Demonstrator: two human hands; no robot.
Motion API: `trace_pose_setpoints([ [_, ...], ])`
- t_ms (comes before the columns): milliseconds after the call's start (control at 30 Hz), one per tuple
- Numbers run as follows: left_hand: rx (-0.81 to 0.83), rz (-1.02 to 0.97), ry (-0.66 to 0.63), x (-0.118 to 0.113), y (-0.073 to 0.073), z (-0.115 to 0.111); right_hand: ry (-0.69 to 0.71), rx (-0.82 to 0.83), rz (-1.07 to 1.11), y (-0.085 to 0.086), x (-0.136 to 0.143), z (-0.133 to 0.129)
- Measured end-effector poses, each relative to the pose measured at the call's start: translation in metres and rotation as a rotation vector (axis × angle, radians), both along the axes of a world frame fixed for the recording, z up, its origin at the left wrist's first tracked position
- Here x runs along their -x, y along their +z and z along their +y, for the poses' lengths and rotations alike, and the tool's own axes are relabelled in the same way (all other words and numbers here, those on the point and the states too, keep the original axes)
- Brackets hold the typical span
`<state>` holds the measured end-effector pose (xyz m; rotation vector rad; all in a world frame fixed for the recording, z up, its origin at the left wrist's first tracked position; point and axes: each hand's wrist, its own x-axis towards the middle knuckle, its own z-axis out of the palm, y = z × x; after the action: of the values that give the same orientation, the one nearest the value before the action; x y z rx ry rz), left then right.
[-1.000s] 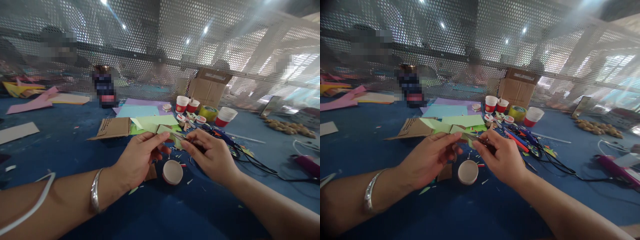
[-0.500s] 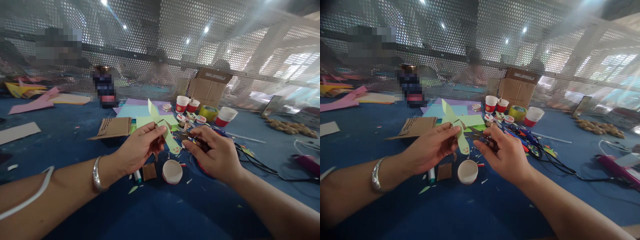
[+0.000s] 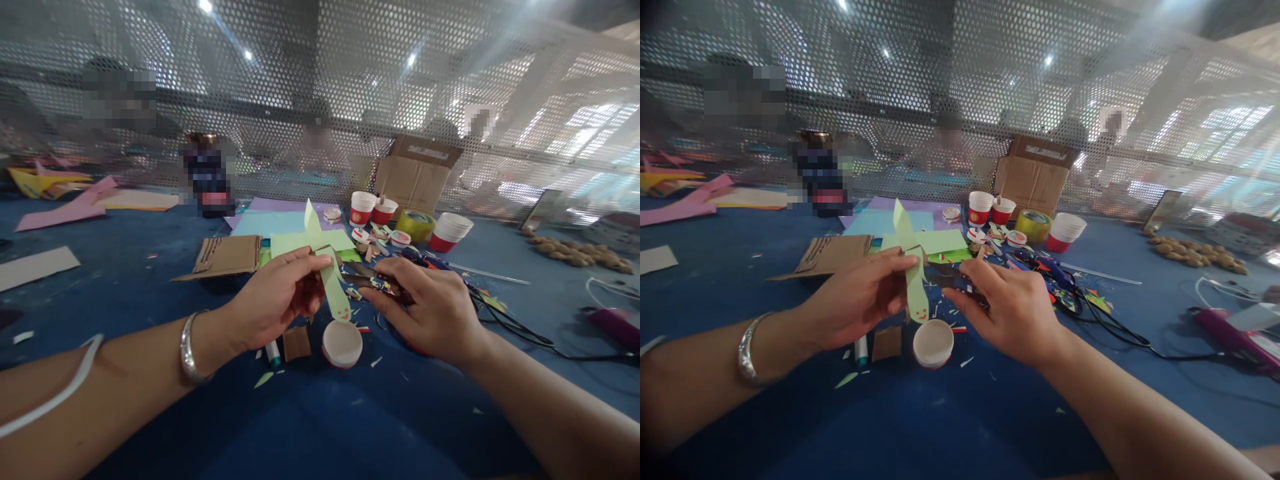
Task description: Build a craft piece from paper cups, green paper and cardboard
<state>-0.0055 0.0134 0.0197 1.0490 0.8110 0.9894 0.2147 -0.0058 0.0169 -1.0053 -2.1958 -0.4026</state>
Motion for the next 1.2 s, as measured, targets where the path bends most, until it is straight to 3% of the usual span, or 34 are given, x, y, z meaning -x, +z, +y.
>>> trace_pose_setpoints([
  [367, -0.036, 0.007, -0.089, 0.0009, -0.0018, -0.0011, 0.03, -0.018, 0.046, -0.0037, -0.0012, 0.0018],
  [833, -0.063, 0.014, -0.065, 0.0001, -0.0018, -0.0023, 0.109, 0.002, 0.01, -0.0021, 0.0008, -0.0003],
  [1033, -0.064, 0.035, -0.08, 0.0004, -0.0024, -0.0033, 0.087, 0.113, 0.133, -0.0008, 0.0009, -0.001],
  [1200, -0.06, 0.135, -0.116, 0.0001, -0.0011, -0.0044, 0.063, 0.323, 0.373, 0.0015, 0.0024, 0.0001],
])
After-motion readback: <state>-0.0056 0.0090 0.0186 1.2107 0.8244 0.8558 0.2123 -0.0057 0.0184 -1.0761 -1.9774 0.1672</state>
